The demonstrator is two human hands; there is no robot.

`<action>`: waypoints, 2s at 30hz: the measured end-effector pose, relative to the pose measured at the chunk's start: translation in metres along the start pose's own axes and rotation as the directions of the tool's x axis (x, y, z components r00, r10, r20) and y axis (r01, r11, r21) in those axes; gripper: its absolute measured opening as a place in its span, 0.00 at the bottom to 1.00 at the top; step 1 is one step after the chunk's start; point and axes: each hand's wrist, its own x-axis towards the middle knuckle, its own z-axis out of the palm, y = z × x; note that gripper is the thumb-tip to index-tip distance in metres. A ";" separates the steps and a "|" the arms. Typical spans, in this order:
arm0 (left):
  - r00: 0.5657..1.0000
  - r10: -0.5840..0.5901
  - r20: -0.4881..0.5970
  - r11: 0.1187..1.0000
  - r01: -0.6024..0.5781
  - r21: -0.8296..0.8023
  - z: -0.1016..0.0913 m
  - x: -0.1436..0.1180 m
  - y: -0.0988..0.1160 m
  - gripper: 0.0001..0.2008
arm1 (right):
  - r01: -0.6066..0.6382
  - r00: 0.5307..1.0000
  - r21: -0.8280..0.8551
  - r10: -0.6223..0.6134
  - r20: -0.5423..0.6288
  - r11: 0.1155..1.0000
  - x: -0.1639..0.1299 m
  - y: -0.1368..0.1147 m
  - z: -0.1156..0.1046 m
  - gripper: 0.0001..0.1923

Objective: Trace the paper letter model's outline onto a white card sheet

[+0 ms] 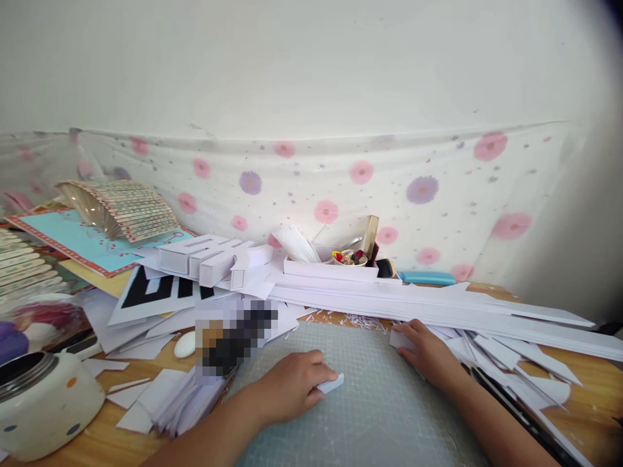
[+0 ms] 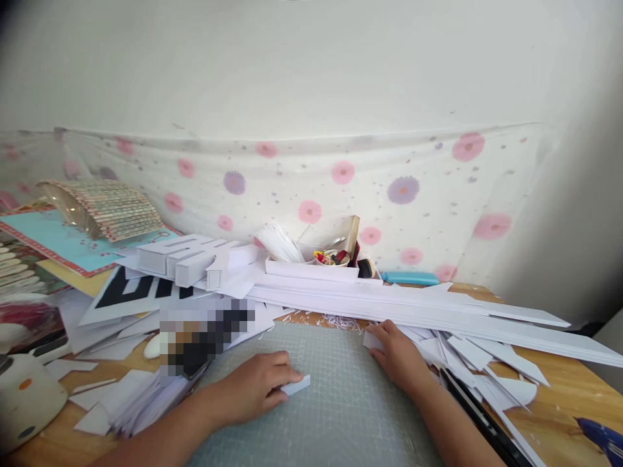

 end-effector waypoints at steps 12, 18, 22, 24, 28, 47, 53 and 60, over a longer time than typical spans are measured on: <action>0.970 0.041 -0.241 0.993 -0.066 -0.097 0.000 0.005 -0.004 0.07 | 0.000 1.000 0.003 0.000 -0.028 1.000 -0.001 -0.001 -0.002 0.22; 0.772 -0.020 -0.635 0.981 -0.107 -0.160 -0.015 0.004 0.004 0.05 | 0.017 0.998 0.052 -0.014 -0.066 0.999 -0.002 -0.005 -0.007 0.18; 0.630 0.081 -0.773 0.975 -0.213 -0.071 -0.024 0.001 0.013 0.06 | 0.064 0.990 0.110 -0.049 -0.135 0.992 -0.002 -0.028 -0.020 0.14; 0.587 0.128 -0.799 0.968 -0.249 -0.028 -0.025 0.000 0.018 0.07 | 0.114 0.981 0.155 -0.086 -0.175 0.981 -0.007 -0.050 -0.030 0.14; 0.581 0.195 -0.791 0.956 -0.292 0.021 -0.022 -0.003 0.029 0.08 | 0.303 0.949 0.484 -0.212 -0.234 0.821 -0.026 -0.105 -0.044 0.15; 0.692 0.359 -0.626 0.929 -0.328 0.171 -0.017 -0.008 0.038 0.13 | 0.329 0.928 0.628 -0.119 -0.353 0.705 -0.047 -0.149 -0.036 0.05; 0.708 0.366 -0.604 0.928 -0.328 0.177 -0.019 -0.009 0.039 0.15 | 0.364 0.912 0.575 -0.156 -0.379 0.732 -0.049 -0.149 -0.036 0.05; 0.714 0.370 -0.595 0.928 -0.316 0.198 -0.017 -0.008 0.039 0.15 | 0.353 0.918 0.568 -0.161 -0.361 0.743 -0.050 -0.150 -0.038 0.06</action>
